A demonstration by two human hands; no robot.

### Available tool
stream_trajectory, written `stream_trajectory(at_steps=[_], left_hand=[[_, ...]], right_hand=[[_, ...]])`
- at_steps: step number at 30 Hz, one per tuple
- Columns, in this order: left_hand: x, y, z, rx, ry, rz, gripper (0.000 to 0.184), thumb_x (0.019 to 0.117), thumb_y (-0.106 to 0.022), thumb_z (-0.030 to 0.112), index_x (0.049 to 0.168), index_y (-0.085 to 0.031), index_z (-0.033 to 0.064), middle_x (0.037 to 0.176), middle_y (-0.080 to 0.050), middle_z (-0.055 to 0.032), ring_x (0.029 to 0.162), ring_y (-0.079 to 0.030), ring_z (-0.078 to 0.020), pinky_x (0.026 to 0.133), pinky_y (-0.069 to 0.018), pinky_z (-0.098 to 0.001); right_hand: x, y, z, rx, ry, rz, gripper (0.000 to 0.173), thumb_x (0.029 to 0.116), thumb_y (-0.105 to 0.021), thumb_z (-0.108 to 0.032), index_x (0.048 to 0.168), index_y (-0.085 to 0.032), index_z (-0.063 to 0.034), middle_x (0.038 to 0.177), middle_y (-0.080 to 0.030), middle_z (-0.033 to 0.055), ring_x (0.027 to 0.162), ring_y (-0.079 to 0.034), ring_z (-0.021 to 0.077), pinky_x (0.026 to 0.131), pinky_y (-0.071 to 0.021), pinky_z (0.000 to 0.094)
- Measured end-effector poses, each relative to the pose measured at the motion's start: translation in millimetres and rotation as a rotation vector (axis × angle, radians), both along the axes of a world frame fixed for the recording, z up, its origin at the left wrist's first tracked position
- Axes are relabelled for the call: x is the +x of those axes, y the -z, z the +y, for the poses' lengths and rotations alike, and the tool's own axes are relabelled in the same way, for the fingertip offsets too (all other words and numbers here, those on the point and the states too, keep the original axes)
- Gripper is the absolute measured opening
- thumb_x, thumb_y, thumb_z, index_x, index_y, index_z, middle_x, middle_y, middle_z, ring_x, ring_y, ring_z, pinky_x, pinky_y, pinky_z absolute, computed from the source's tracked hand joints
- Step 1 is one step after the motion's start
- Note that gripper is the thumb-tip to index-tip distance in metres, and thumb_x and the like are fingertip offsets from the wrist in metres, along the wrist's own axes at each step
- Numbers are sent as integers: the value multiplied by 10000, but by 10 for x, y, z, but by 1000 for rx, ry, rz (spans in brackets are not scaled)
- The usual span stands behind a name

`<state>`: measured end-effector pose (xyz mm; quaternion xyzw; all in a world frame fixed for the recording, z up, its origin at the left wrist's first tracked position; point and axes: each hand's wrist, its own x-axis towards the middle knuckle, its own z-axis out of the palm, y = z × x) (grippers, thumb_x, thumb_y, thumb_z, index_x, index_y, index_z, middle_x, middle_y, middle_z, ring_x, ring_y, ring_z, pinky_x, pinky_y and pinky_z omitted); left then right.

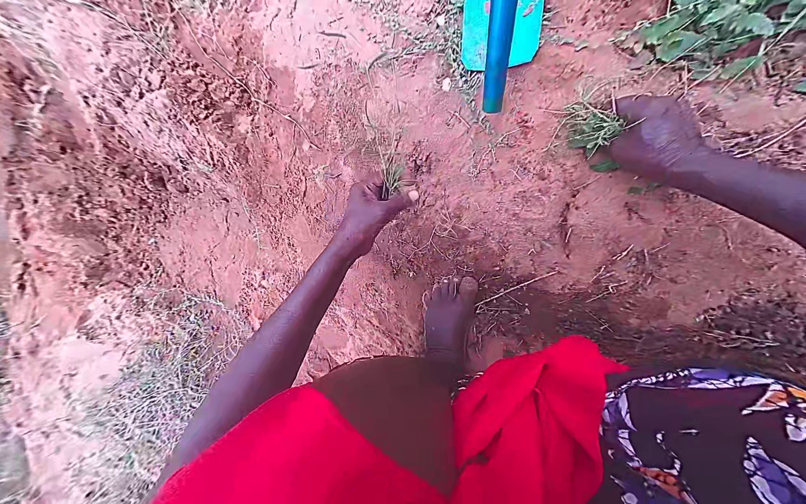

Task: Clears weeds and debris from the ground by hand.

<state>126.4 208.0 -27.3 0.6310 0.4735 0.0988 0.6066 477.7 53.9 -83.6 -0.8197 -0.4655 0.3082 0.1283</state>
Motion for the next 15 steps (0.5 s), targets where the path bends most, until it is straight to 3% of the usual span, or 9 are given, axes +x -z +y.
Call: stream_trajectory(at_steps=[2,3,5,7,10,12,15], left_hand=[[-38,106,-217,-63,230,29,315,836,-735,-85,1115,-700,58,820,-650,28,651,-564,-16,608,-499,-186],[-43,169,-291,-55,323,56,369,828,-753,-87,1171,-698,37,941,-700,-19,760,-633,-45,699,-557,-227],[-21,319,-408,79,430,91,323,805,-787,-63,1115,-704,-21,1031,-699,-101,911,-659,-125,828,-561,-313],[31,441,-518,250,419,81,227,812,-803,-24,1021,-720,-55,1030,-704,-166,992,-671,-203,907,-548,-372],[64,537,-606,388,320,73,145,846,-779,-4,960,-726,-76,1004,-675,-173,943,-641,-190,874,-528,-337],[62,595,-582,426,298,62,110,853,-774,4,904,-729,-84,981,-673,-170,912,-626,-175,853,-518,-324],[50,644,-569,504,311,39,124,859,-773,18,855,-711,-89,898,-668,-160,840,-627,-162,802,-520,-307]], right_hand=[[-23,-61,21,-63,-10,8,145,941,-648,-37,1034,-643,74,1050,-641,365,1057,-604,587,808,-416,767],[-27,-75,22,-75,-19,23,150,941,-640,-20,1061,-646,70,1065,-641,364,1068,-602,587,810,-417,768],[-23,-89,7,-73,-35,88,160,949,-640,2,1091,-651,74,1079,-642,355,1070,-602,569,831,-421,755],[-1,-146,-53,-56,-28,180,155,955,-654,19,1099,-658,78,1082,-648,335,1057,-614,515,871,-431,716],[5,-289,-179,-54,112,327,196,943,-647,72,1139,-651,80,1103,-648,289,1031,-619,393,902,-457,616],[36,-365,-243,-47,240,403,229,936,-618,99,1155,-633,31,1066,-637,162,942,-604,201,857,-514,429],[83,-491,-333,44,417,501,302,886,-615,128,1150,-609,-20,989,-607,27,853,-583,25,782,-526,232]])
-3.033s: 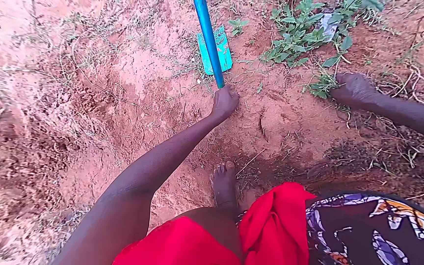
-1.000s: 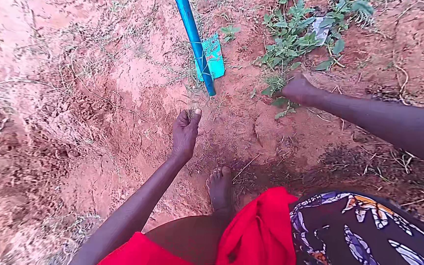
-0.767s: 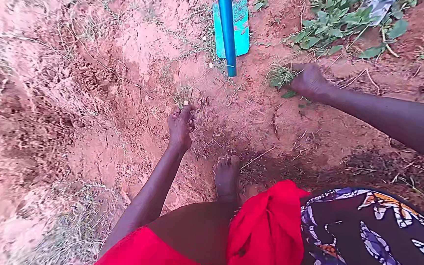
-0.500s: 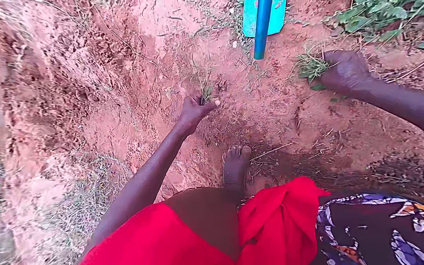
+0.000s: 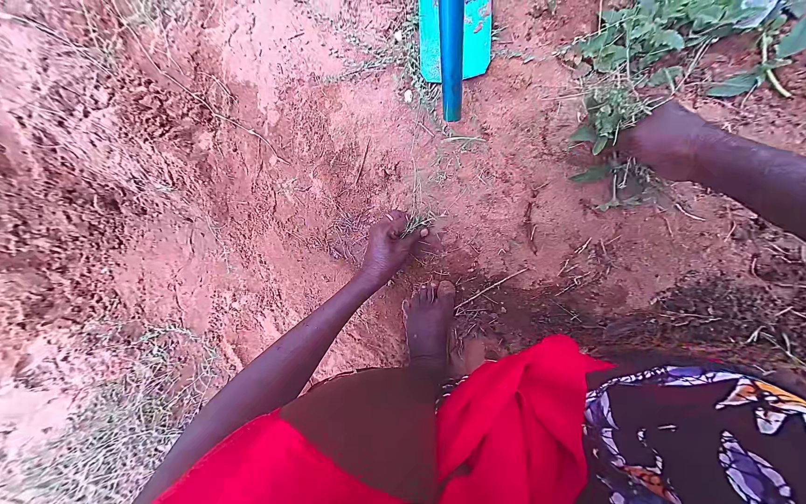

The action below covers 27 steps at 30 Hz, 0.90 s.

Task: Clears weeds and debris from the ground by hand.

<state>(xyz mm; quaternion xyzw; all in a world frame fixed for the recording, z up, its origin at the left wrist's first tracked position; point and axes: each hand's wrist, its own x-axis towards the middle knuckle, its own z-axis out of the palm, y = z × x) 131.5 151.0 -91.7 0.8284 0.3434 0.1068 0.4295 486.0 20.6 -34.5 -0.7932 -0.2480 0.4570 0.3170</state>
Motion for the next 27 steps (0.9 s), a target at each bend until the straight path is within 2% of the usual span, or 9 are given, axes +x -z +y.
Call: stream_trajectory(at_steps=[4,7,11,13,15,17,20,22,27], left_hand=[[-3,26,-16,39,52,-7,114,885,-730,-1,911,-702,-109,931,-679,-195,878,-660,-214,846,-539,-348],[33,-83,-63,-52,24,8,138,910,-708,12,961,-662,-108,882,-652,-154,804,-634,-148,785,-532,-311],[205,-348,2,-308,-187,-78,115,1033,-568,74,1097,-590,-19,776,-570,-8,652,-545,-40,654,-499,-224],[385,-401,166,-396,-309,-264,54,1040,-505,59,1060,-554,53,681,-581,70,581,-555,-23,605,-510,-208],[564,-449,356,-428,-343,-337,105,1032,-488,10,1125,-537,17,713,-643,25,566,-583,-51,585,-518,-221],[700,-451,513,-363,-291,-166,124,1012,-542,-3,1133,-514,-5,821,-667,-16,607,-601,-50,592,-519,-213],[830,-283,681,-276,-131,108,271,905,-657,2,1172,-644,-42,932,-668,-90,771,-623,-123,739,-538,-330],[905,-172,696,-250,-59,163,268,839,-701,1,1105,-691,-24,929,-699,-107,806,-660,-152,774,-559,-389],[997,-201,579,-97,-77,178,160,906,-719,89,946,-687,-63,850,-688,-133,761,-652,-180,762,-536,-395]], right_hand=[[143,-39,-22,137,138,84,340,825,-603,137,1049,-651,-115,959,-743,-58,717,-639,-23,655,-523,155],[155,-42,22,169,152,114,286,853,-588,116,961,-636,-144,854,-731,-77,676,-639,-4,628,-529,160],[53,-10,60,108,243,156,295,876,-664,53,1082,-590,-144,912,-666,-63,761,-654,11,687,-576,200],[2,7,90,125,235,188,309,875,-668,46,1119,-589,-127,961,-668,-45,807,-658,21,723,-577,212],[-53,-17,137,147,192,188,335,858,-692,70,1129,-596,-102,992,-675,-27,852,-665,14,762,-577,202],[-114,-38,177,173,124,193,398,844,-682,130,1171,-576,-70,1038,-642,-4,899,-647,11,795,-567,188],[-174,26,218,158,82,213,432,834,-705,121,1213,-576,-41,1085,-643,32,953,-651,42,837,-572,223],[-200,46,234,132,70,202,404,824,-727,109,1178,-590,-30,1061,-656,38,941,-660,47,829,-577,230],[-238,-174,488,155,-255,34,447,785,-769,120,1178,-641,-52,1068,-677,27,961,-655,10,862,-563,208]])
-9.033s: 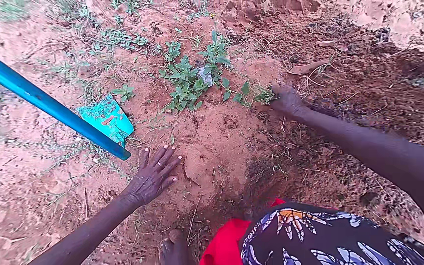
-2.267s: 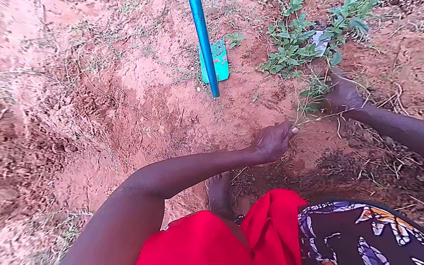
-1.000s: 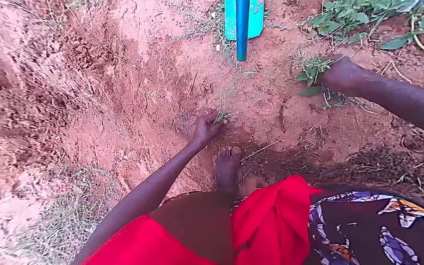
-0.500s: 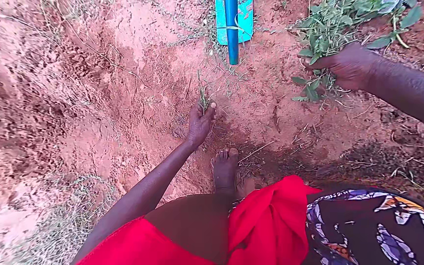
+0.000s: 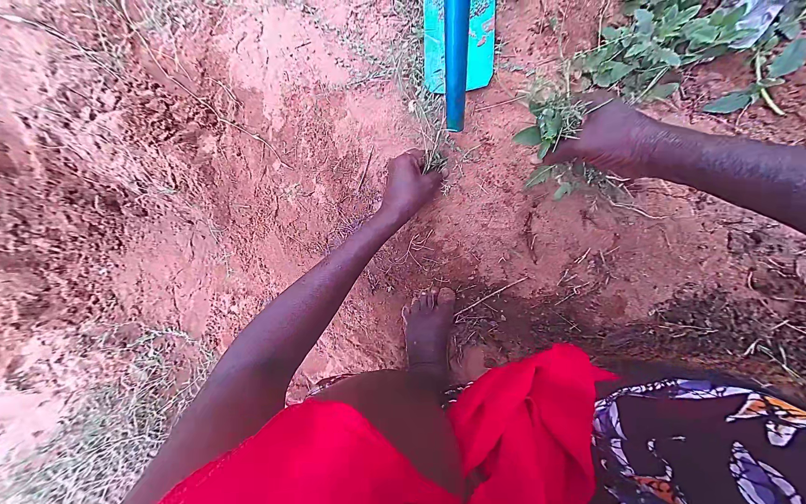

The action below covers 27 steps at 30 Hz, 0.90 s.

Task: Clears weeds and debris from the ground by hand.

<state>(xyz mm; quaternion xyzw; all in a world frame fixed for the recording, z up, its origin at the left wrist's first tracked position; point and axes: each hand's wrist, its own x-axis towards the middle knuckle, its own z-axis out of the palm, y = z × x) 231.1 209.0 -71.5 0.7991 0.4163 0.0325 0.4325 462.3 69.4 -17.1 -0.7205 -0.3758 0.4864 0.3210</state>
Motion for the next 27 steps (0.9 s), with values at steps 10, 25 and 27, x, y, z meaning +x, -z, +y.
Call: stream_trajectory(at_steps=[10,25,27], left_hand=[[-119,51,-154,145,3,-151,173,929,-666,22,1015,-703,-124,1019,-708,-250,988,-689,-322,937,-517,-458],[-368,-100,-506,265,-23,-366,120,892,-717,-9,974,-669,-82,868,-678,-120,813,-665,-86,792,-549,-232],[-407,-153,-544,154,-130,-313,127,937,-695,30,1002,-645,-68,831,-665,-72,757,-638,-34,738,-538,-214]], right_hand=[[-492,447,460,246,-340,-395,205,909,-704,-65,1055,-722,78,1071,-686,281,1019,-667,442,887,-500,615],[-688,354,613,-93,-485,-511,356,937,-599,-2,1280,-675,-57,1277,-633,228,1132,-635,449,851,-486,661],[-639,312,665,-119,-572,-509,268,967,-620,-68,1228,-682,-60,1227,-649,221,1121,-639,439,845,-490,655]])
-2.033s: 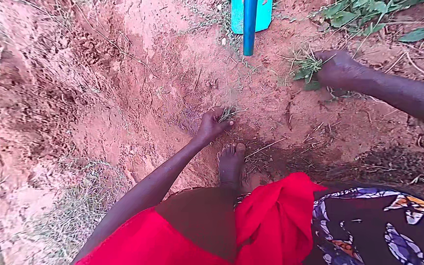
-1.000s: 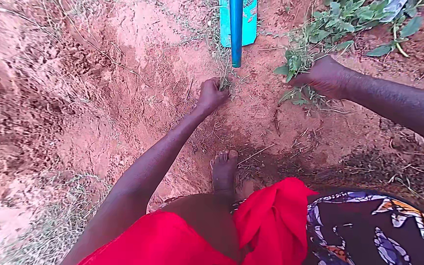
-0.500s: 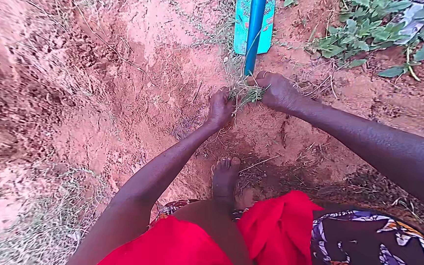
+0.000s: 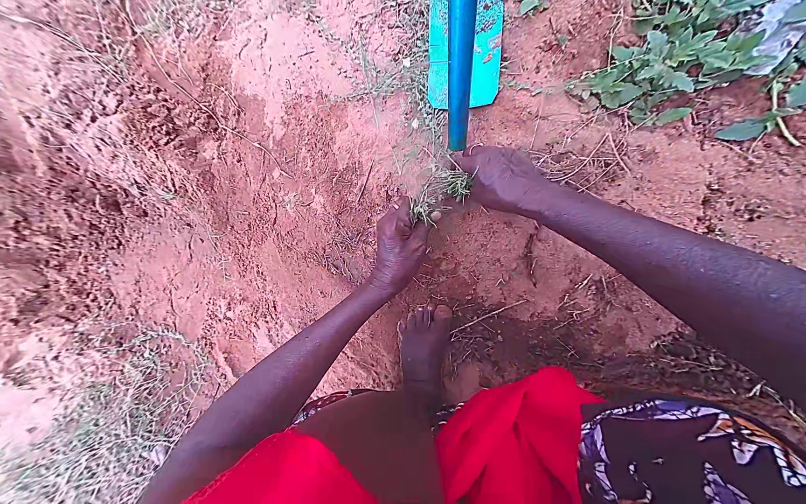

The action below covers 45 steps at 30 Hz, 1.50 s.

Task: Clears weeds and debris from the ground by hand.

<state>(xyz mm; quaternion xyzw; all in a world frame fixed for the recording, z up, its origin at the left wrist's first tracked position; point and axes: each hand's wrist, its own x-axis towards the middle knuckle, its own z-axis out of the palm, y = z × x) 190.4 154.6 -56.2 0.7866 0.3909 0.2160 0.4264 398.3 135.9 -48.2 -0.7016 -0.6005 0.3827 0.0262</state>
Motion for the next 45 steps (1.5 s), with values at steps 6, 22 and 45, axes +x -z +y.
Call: stream_trajectory(at_steps=[6,22,45], left_hand=[[-58,19,179,-480,-252,56,148,1073,-532,186,1103,-544,42,780,-558,11,646,-539,-52,658,-503,-262],[-6,65,213,-615,-156,-6,98,1036,-481,11,1054,-566,55,787,-600,17,617,-566,-41,602,-513,-210],[159,-70,124,-700,-104,242,149,1048,-545,51,1158,-615,-19,745,-607,-30,558,-528,-64,553,-472,-217]], right_hand=[[-32,-149,71,-118,-79,-84,217,988,-614,-125,1162,-678,-10,1158,-676,247,1116,-644,446,851,-481,643],[-363,-154,23,-84,-114,-343,283,1035,-456,43,1300,-546,83,1109,-656,308,980,-676,502,742,-520,599],[-103,-154,-434,-136,97,-78,318,1020,-617,-293,982,-682,15,938,-687,247,976,-674,444,771,-477,624]])
